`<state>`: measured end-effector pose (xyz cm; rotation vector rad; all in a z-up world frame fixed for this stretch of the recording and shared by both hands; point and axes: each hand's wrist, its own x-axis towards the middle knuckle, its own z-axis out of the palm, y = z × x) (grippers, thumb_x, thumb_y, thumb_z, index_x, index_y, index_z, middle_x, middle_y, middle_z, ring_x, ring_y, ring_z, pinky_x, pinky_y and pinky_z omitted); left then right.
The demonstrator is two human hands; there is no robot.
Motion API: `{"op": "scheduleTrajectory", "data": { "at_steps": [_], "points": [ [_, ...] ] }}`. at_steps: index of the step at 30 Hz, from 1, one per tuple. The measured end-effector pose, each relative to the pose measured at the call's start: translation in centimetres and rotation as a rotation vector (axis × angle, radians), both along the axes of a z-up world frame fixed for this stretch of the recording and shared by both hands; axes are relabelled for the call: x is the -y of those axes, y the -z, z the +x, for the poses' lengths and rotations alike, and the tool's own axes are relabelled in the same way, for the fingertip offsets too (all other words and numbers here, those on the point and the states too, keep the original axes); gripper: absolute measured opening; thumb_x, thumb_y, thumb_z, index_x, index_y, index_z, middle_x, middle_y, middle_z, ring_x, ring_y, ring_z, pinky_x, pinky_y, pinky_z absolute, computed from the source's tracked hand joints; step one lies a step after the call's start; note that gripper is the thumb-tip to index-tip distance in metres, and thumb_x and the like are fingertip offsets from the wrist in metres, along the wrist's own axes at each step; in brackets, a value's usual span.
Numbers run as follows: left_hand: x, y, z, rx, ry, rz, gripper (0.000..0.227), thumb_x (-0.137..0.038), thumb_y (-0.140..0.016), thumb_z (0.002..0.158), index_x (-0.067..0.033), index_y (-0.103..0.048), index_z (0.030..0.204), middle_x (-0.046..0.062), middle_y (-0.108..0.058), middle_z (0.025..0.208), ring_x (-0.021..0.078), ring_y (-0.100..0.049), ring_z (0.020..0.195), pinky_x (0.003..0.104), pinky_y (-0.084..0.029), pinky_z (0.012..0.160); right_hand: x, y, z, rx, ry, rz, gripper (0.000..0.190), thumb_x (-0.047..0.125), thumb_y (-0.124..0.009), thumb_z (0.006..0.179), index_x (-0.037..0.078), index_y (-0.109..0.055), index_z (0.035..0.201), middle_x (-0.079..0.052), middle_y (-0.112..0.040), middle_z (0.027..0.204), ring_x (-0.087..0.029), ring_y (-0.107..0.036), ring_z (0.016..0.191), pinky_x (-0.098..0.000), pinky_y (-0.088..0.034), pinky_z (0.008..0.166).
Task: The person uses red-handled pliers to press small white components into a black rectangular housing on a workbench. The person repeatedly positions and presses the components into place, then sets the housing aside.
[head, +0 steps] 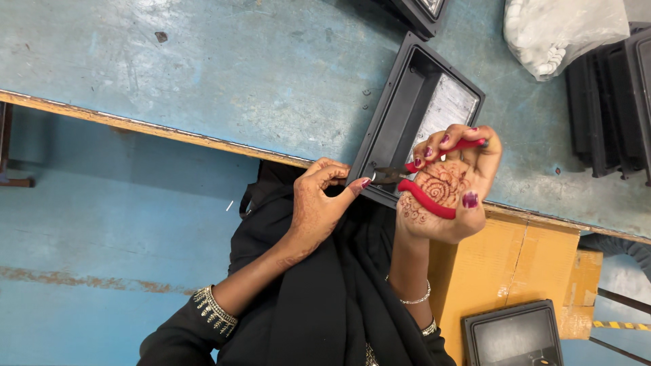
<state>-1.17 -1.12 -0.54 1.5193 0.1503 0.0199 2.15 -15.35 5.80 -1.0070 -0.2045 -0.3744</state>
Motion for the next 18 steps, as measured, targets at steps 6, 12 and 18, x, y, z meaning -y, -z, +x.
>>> {"op": "scheduleTrajectory", "data": {
  "at_steps": [6, 12, 18],
  "points": [
    [0.1, 0.1, -0.1, -0.018, -0.004, 0.027, 0.026, -0.017, -0.086, 0.084, 0.0042, -0.074, 0.092, 0.004, -0.067, 0.090, 0.0088, -0.062, 0.077, 0.023, -0.052, 0.070, 0.3, 0.2, 0.8, -0.019, 0.020, 0.003, 0.060, 0.039, -0.067, 0.089, -0.001, -0.045, 0.130, -0.013, -0.050, 0.105, -0.018, -0.049, 0.083, -0.0300, -0.044, 0.077],
    [0.2, 0.3, -0.1, -0.002, -0.014, 0.035, 0.027, -0.018, -0.086, 0.083, 0.0047, -0.073, 0.091, 0.004, -0.068, 0.092, 0.0079, -0.062, 0.078, 0.023, -0.053, 0.071, 0.6, 0.1, 1.8, -0.038, 0.025, 0.002, 0.055, 0.039, -0.062, 0.092, -0.001, -0.047, 0.127, -0.012, -0.048, 0.099, -0.017, -0.047, 0.079, -0.0291, -0.040, 0.070],
    [0.4, 0.4, -0.2, 0.028, -0.035, 0.020, 0.029, -0.017, -0.086, 0.084, 0.0059, -0.072, 0.093, 0.005, -0.068, 0.094, 0.0080, -0.061, 0.079, 0.023, -0.052, 0.072, 0.5, 0.2, 3.0, -0.068, 0.007, 0.031, 0.049, 0.039, -0.055, 0.096, -0.001, -0.048, 0.123, -0.012, -0.050, 0.101, -0.016, -0.047, 0.080, -0.0284, -0.041, 0.071]
  ]
}}
